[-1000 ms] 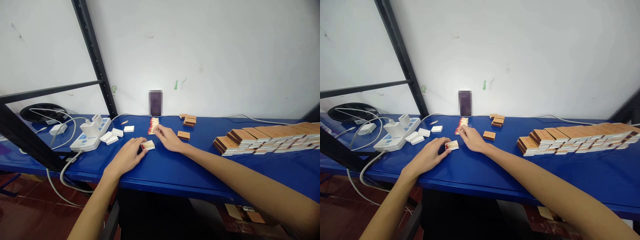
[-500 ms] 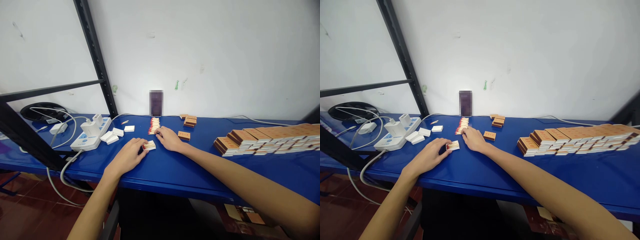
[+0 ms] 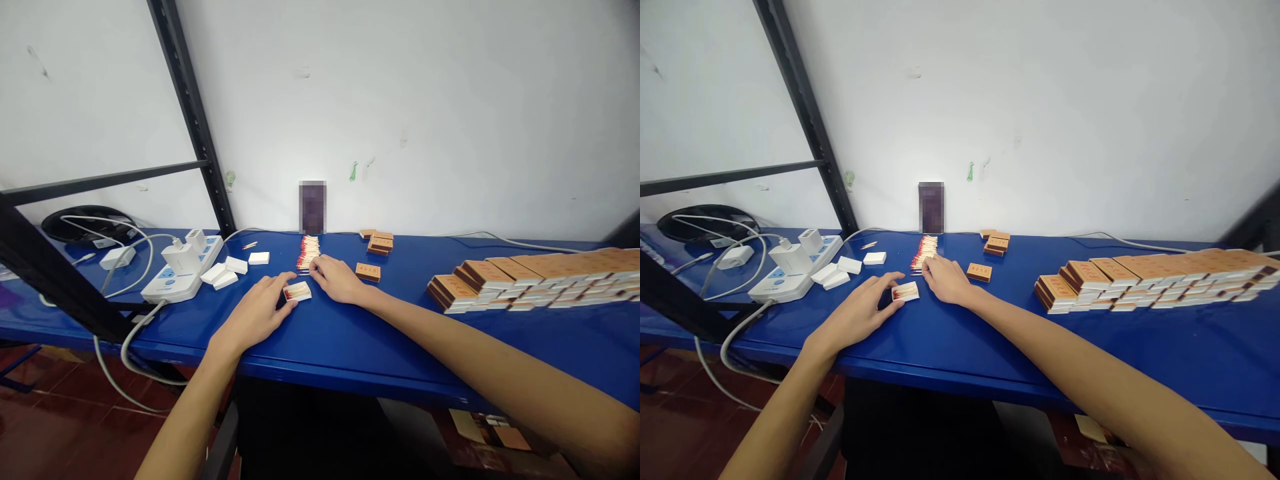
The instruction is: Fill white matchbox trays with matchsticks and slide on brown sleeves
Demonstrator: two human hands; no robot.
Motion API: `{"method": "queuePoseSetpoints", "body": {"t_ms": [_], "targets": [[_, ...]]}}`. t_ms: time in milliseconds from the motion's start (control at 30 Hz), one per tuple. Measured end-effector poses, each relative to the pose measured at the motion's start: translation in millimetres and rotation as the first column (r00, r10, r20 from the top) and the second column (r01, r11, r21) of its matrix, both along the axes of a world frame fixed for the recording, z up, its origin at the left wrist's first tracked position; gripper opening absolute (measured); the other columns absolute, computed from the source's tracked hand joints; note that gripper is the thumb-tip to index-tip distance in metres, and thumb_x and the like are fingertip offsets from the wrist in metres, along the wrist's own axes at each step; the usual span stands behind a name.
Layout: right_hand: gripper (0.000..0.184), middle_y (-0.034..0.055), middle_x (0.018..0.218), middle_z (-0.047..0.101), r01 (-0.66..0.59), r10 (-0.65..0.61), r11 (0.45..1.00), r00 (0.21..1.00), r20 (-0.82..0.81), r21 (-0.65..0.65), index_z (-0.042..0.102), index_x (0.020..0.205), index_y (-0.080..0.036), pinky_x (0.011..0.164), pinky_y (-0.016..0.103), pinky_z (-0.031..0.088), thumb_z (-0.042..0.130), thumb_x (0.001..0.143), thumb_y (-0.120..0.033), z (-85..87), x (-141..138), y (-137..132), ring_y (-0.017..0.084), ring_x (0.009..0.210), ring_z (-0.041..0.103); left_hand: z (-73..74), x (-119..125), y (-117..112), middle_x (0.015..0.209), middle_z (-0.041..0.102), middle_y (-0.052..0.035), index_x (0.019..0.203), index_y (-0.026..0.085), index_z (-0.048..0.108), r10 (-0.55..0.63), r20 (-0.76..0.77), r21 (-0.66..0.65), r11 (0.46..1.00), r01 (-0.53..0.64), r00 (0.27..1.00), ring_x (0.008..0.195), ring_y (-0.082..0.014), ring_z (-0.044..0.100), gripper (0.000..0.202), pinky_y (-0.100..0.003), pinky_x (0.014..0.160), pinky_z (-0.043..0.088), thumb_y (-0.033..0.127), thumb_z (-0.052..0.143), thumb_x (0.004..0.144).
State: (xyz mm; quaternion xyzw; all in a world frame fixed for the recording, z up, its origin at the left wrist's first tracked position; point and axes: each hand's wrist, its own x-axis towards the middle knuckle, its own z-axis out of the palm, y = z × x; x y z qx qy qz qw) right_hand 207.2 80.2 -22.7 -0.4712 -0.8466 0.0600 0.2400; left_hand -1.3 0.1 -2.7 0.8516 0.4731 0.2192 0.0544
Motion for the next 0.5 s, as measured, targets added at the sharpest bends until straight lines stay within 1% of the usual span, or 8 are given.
{"method": "queuePoseSetpoints", "body": {"t_ms": [67,167,233,300,400,467,500], "targets": [[0.016,0.0049,0.093,0.06,-0.043,0.043,0.999,0.998,-0.046,0.008,0.054,0.091,-0.019,0.072,0.027,0.037,0.039,0.097,-0.023,-0.5,0,-1,0.016,0.081,0.054,-2.4,-1,2,0.108,0.063,-0.0065,0.14,0.025,0.04,0.02,0.011,0.009,1.0,-0.021,1.0,0.102,-0.0256,0.057,0.048,-0.041,0.09,0.046,0.036,0.049,0.094],[0.018,0.0046,0.093,0.06,-0.183,0.189,0.981,0.973,-0.134,0.058,0.051,0.095,-0.019,0.074,0.028,0.039,0.034,0.1,-0.026,2.1,1,-7,0.016,0.081,0.053,-6.4,-3,5,0.109,0.062,-0.0073,0.143,0.024,0.036,0.037,0.046,0.002,0.999,-0.037,0.998,0.103,-0.025,0.057,0.05,-0.041,0.091,0.046,0.034,0.048,0.095],[0.017,0.0039,0.092,0.059,-0.293,0.302,0.952,0.946,-0.118,0.092,0.05,0.096,-0.02,0.074,0.027,0.039,0.035,0.099,-0.026,5.4,1,-12,0.016,0.081,0.052,-8.2,-4,6,0.111,0.062,-0.0076,0.144,0.024,0.033,0.034,0.064,-0.011,0.999,-0.033,0.997,0.104,-0.0248,0.057,0.052,-0.04,0.092,0.045,0.033,0.048,0.095],[0.015,0.0028,0.091,0.06,-0.364,0.371,0.927,0.925,-0.082,0.091,0.05,0.095,-0.021,0.074,0.027,0.039,0.036,0.099,-0.025,7.9,1,-15,0.015,0.079,0.052,-8.6,-4,7,0.112,0.061,-0.0074,0.146,0.025,0.03,0.025,0.067,-0.017,1.0,-0.024,0.997,0.105,-0.0248,0.056,0.054,-0.04,0.093,0.045,0.033,0.048,0.095],[0.016,0.0019,0.089,0.061,-0.376,0.379,0.925,0.921,-0.09,0.055,0.051,0.095,-0.021,0.074,0.026,0.039,0.037,0.099,-0.026,8.0,1,-15,0.015,0.079,0.053,-6.5,-3,5,0.116,0.06,-0.007,0.144,0.026,0.033,0.015,0.051,-0.019,1.0,-0.014,0.999,0.107,-0.0246,0.055,0.051,-0.04,0.093,0.045,0.032,0.048,0.096],[0.018,0.003,0.094,0.063,-0.329,0.333,0.943,0.937,-0.109,0.05,0.053,0.098,-0.021,0.076,0.026,0.039,0.036,0.099,-0.026,6.0,1,-12,0.015,0.085,0.055,-3.7,-2,2,0.118,0.06,-0.0068,0.141,0.025,0.039,0.005,0.032,-0.008,1.0,-0.005,0.999,0.107,-0.0242,0.055,0.045,-0.039,0.093,0.045,0.032,0.047,0.096],[0.019,0.0037,0.097,0.063,-0.286,0.291,0.956,0.95,-0.112,0.057,0.053,0.099,-0.021,0.077,0.026,0.039,0.035,0.099,-0.025,4.8,1,-11,0.016,0.087,0.056,-2.2,-1,2,0.118,0.06,-0.0068,0.138,0.024,0.043,-0.006,0.02,-0.001,1.0,0.006,1.0,0.107,-0.024,0.054,0.042,-0.039,0.094,0.044,0.031,0.046,0.097]]}}
